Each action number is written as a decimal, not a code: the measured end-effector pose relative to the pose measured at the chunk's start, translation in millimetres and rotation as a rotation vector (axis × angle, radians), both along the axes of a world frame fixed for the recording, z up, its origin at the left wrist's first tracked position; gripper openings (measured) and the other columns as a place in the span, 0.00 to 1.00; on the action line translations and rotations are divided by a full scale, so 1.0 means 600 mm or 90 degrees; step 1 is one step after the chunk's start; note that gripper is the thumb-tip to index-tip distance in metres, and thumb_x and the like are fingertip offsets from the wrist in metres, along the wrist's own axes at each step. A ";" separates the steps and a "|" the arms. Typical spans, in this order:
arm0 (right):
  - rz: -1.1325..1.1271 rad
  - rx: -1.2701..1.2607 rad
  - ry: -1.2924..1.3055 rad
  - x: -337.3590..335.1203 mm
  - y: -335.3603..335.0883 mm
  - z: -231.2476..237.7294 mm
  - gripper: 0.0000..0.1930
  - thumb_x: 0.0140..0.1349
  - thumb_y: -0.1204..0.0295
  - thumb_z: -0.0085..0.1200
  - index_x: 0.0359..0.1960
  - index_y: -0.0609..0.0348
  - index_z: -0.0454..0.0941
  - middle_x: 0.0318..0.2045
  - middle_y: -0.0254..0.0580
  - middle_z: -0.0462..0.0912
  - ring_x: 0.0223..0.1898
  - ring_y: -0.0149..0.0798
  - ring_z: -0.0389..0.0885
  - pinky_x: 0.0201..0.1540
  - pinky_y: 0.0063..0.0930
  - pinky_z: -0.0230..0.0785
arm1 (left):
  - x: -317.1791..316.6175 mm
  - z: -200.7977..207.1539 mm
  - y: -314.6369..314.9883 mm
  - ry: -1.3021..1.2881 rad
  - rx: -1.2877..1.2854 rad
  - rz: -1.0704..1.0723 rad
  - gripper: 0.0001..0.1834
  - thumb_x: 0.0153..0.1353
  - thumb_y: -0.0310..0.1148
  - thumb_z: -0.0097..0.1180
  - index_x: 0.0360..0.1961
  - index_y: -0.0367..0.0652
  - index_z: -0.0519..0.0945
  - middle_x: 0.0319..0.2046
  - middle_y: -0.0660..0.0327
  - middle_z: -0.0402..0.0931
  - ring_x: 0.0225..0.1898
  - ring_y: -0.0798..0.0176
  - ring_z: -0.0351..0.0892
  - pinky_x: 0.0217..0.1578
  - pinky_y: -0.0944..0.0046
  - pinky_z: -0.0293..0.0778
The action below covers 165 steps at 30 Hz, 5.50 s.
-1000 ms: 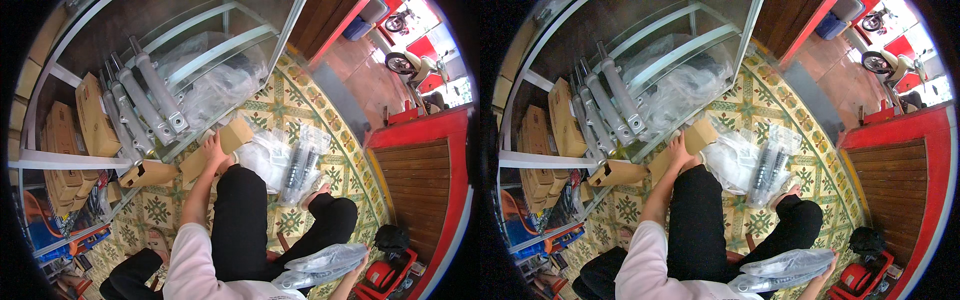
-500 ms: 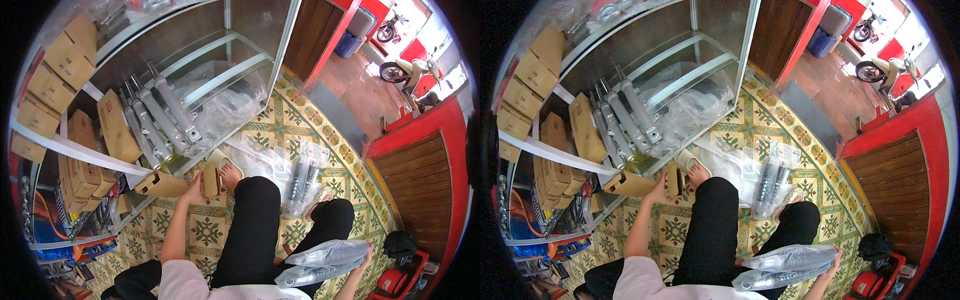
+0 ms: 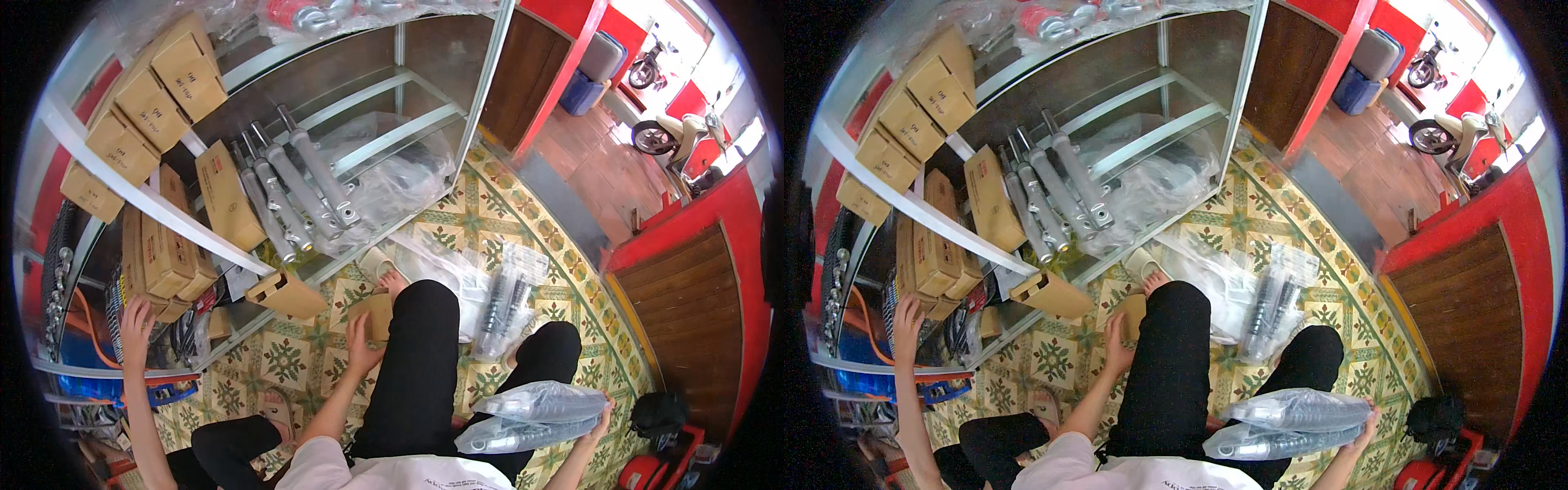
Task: The person unboxes components from a cardboard box, removes them from plastic bags, and places them on their lap.
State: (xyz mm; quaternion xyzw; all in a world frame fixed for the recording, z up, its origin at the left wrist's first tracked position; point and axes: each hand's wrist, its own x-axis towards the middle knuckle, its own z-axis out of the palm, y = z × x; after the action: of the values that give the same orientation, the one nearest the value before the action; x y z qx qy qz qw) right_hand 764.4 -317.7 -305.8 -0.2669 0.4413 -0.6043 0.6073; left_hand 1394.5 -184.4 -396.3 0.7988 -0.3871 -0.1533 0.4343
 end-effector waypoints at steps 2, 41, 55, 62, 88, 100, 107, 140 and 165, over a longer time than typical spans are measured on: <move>-0.016 0.017 -0.013 0.025 0.001 0.014 0.25 0.62 0.65 0.55 0.59 0.51 0.63 0.56 0.41 0.73 0.58 0.43 0.71 0.63 0.42 0.61 | -0.001 -0.004 0.002 -0.004 -0.027 0.019 0.43 0.46 0.32 0.72 0.64 0.43 0.65 0.59 0.51 0.62 0.62 0.45 0.62 0.61 0.50 0.62; 0.018 0.039 -0.032 0.012 0.010 0.018 0.26 0.61 0.64 0.54 0.61 0.51 0.66 0.60 0.37 0.71 0.61 0.41 0.67 0.65 0.43 0.58 | 0.383 0.019 0.190 -0.085 0.063 0.404 0.06 0.52 0.22 0.64 0.34 0.38 0.84 0.32 0.55 0.81 0.36 0.53 0.82 0.40 0.58 0.77; 0.103 -0.169 0.238 0.019 0.025 0.007 0.32 0.62 0.52 0.54 0.64 0.52 0.63 0.64 0.46 0.64 0.64 0.44 0.63 0.67 0.44 0.57 | 0.393 0.011 0.196 -0.219 0.070 0.296 0.07 0.51 0.21 0.66 0.33 0.39 0.84 0.34 0.55 0.79 0.36 0.52 0.80 0.41 0.54 0.77; 0.082 -0.165 0.115 0.018 0.019 0.006 0.24 0.62 0.65 0.54 0.59 0.53 0.68 0.59 0.39 0.72 0.60 0.43 0.69 0.64 0.44 0.60 | 0.375 0.020 0.181 -0.160 0.053 0.391 0.07 0.52 0.23 0.65 0.31 0.37 0.78 0.33 0.56 0.74 0.40 0.53 0.77 0.43 0.54 0.75; 0.036 -0.087 -0.013 0.052 -0.052 0.058 0.14 0.51 0.73 0.59 0.41 0.56 0.74 0.48 0.47 0.78 0.54 0.49 0.75 0.58 0.42 0.67 | -0.251 0.398 -0.151 -0.019 -0.170 -0.465 0.30 0.47 0.35 0.63 0.53 0.37 0.71 0.52 0.47 0.71 0.54 0.46 0.70 0.58 0.51 0.64; 0.248 -0.064 0.068 0.076 -0.118 0.176 0.12 0.54 0.75 0.61 0.40 0.62 0.79 0.43 0.51 0.82 0.49 0.45 0.80 0.53 0.38 0.72 | -0.495 0.380 -0.084 -0.163 0.157 -0.812 0.67 0.37 0.60 0.72 0.72 0.40 0.48 0.48 0.46 0.65 0.45 0.42 0.76 0.41 0.49 0.77; 0.191 -0.108 0.135 0.100 -0.116 0.178 0.20 0.61 0.64 0.60 0.52 0.61 0.76 0.44 0.46 0.82 0.46 0.39 0.81 0.49 0.31 0.74 | -0.498 0.320 -0.063 -0.015 0.079 -0.724 0.65 0.36 0.55 0.75 0.70 0.38 0.51 0.49 0.46 0.67 0.48 0.43 0.74 0.45 0.51 0.75; 0.573 0.400 0.409 0.208 0.185 0.212 0.38 0.63 0.36 0.45 0.41 0.67 0.80 0.33 0.44 0.86 0.36 0.35 0.86 0.31 0.26 0.77 | -0.476 0.285 -0.034 0.036 0.040 -0.597 0.65 0.33 0.51 0.77 0.66 0.27 0.55 0.50 0.40 0.69 0.49 0.38 0.73 0.48 0.48 0.72; 0.298 0.502 0.386 0.245 0.189 0.210 0.28 0.55 0.52 0.64 0.46 0.65 0.75 0.35 0.44 0.83 0.33 0.38 0.85 0.32 0.29 0.76 | -0.452 0.297 -0.045 0.053 0.066 -0.674 0.55 0.52 0.55 0.65 0.68 0.31 0.49 0.53 0.37 0.66 0.56 0.38 0.68 0.57 0.47 0.64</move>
State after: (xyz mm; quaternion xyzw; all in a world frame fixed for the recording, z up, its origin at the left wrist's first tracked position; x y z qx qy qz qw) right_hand 911.5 -204.6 -179.9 -0.2720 0.7182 -0.1380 0.6254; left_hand 1123.4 -211.1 -217.9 0.5076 -0.7117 -0.4018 0.2726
